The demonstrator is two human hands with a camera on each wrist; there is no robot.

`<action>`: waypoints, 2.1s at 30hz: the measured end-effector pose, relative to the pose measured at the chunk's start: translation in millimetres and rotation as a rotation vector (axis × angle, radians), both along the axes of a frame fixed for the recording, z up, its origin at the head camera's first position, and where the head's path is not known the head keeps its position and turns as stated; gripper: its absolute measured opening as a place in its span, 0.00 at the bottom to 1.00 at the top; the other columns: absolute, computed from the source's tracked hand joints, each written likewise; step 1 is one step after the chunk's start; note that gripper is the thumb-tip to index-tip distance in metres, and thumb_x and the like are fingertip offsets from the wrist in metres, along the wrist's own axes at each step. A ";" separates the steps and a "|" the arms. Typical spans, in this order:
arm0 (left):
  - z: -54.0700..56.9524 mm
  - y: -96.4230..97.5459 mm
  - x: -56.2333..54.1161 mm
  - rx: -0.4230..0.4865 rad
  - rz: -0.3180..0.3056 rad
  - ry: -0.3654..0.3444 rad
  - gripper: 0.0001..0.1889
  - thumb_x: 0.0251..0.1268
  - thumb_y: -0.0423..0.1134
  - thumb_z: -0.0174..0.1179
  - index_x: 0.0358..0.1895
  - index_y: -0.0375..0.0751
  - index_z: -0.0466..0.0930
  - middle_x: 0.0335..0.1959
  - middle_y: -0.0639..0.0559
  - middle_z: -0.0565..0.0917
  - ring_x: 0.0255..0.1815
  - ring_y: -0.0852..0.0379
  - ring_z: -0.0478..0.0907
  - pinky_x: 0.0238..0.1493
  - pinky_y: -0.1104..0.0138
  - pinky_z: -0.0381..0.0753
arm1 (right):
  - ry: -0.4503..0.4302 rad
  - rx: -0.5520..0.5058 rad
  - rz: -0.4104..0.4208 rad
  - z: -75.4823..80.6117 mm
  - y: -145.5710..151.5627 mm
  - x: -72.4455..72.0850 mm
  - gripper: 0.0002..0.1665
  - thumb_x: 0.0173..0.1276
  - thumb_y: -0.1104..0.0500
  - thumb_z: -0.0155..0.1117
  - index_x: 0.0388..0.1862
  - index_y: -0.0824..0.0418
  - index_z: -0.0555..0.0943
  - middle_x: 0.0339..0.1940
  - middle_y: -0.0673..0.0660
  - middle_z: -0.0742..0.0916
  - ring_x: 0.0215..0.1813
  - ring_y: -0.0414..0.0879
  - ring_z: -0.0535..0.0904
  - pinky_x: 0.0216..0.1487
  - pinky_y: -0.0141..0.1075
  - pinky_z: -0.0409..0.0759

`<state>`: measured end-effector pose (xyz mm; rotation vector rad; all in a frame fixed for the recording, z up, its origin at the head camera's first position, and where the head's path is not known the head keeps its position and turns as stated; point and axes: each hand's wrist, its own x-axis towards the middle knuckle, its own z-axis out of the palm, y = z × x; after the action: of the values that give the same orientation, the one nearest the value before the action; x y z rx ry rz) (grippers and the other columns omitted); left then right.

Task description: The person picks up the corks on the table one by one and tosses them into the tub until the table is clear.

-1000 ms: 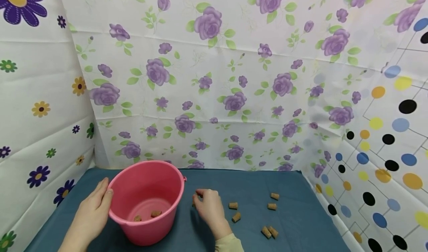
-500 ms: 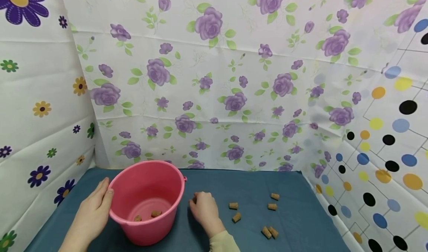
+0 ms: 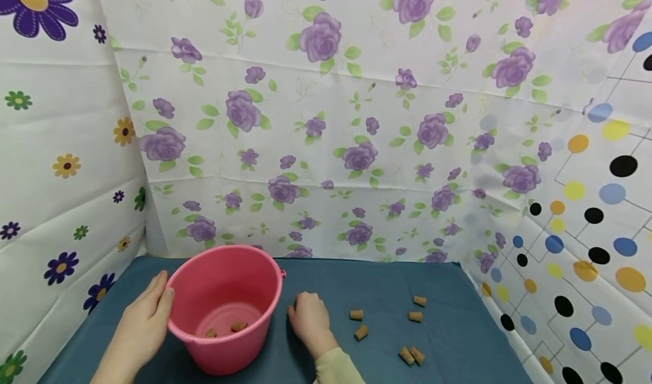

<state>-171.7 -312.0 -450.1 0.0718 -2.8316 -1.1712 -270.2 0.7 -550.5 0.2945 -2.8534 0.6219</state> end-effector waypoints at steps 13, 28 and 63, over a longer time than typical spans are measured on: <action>1.4 1.0 0.6 -0.001 0.004 0.020 0.39 0.92 0.55 0.29 0.82 0.19 0.44 0.82 0.18 0.48 0.82 0.18 0.47 0.73 0.25 0.55 | -0.046 0.022 -0.059 3.2 3.8 2.0 0.30 0.69 0.55 0.75 0.10 0.55 0.71 0.16 0.54 0.81 0.22 0.48 0.82 0.23 0.47 0.81; -0.9 -0.5 0.6 0.003 0.001 -0.011 0.40 0.92 0.56 0.28 0.82 0.20 0.43 0.82 0.18 0.46 0.82 0.18 0.45 0.74 0.25 0.53 | -0.121 0.063 -0.022 1.8 0.4 4.8 0.22 0.69 0.55 0.77 0.17 0.58 0.80 0.19 0.53 0.82 0.24 0.48 0.82 0.28 0.48 0.85; 0.4 -2.6 1.4 -0.009 -0.001 0.000 0.40 0.92 0.56 0.28 0.82 0.19 0.44 0.81 0.17 0.47 0.81 0.18 0.46 0.73 0.25 0.55 | -0.070 -0.313 0.026 52.4 62.3 31.7 0.15 0.72 0.52 0.77 0.52 0.59 0.94 0.45 0.59 0.94 0.35 0.44 0.90 0.30 0.38 0.87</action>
<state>-170.3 -314.6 -449.7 0.0699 -2.8370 -1.1583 -238.5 63.0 -498.1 0.2618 -2.7623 1.0860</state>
